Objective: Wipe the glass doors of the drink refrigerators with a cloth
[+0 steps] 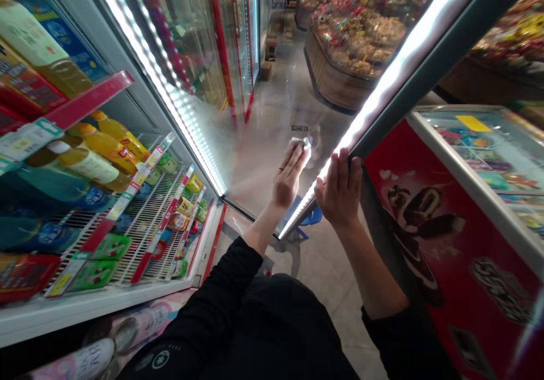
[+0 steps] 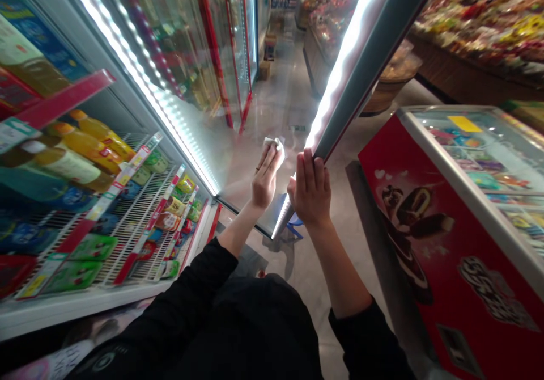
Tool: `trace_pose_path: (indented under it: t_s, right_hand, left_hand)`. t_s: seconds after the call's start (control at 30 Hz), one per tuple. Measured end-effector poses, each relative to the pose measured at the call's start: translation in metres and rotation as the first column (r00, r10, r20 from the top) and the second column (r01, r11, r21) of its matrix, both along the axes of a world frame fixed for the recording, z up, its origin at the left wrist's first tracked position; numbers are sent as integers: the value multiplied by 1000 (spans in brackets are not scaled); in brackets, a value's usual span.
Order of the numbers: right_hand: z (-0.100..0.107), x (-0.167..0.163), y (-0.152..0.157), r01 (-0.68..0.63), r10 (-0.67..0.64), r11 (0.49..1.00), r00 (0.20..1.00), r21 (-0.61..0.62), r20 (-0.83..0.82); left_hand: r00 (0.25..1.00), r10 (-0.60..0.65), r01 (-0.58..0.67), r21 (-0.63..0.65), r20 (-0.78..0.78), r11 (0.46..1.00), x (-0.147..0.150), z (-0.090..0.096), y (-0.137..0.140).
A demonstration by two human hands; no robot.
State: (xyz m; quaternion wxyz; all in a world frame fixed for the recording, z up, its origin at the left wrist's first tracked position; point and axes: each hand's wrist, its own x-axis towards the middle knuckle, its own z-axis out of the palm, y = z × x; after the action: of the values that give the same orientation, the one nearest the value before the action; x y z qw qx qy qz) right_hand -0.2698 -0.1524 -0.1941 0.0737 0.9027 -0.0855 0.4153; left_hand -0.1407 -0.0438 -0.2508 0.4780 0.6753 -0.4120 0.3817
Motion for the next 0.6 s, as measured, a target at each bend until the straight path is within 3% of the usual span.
trace_pose_path:
  t_s: [0.1,0.2,0.3,0.47,0.6]
  right_hand:
    - [0,0,15,34,-33,999,999,-24,36]
    - [-3,4,30,44,-43,999,999,-20,28]
    - [-5,10,41,40,-41,998,999,42,29]
    - [3,15,56,76,-76,994,997,73,0]
    - [10,25,72,47,-43,997,997,67,-60]
  left_hand:
    - [999,35,-35,-39,-17,999,-2,-15,7]
    - [1000,1,0,33,-30,999,-12,-26,8]
    - [1000,-25,27,118,-17,993,-9,-22,5]
    - [1000,30,-29,138,-9,990,32,-7,17]
    - [991,132,-129,126,-15,984,47,-14,34]
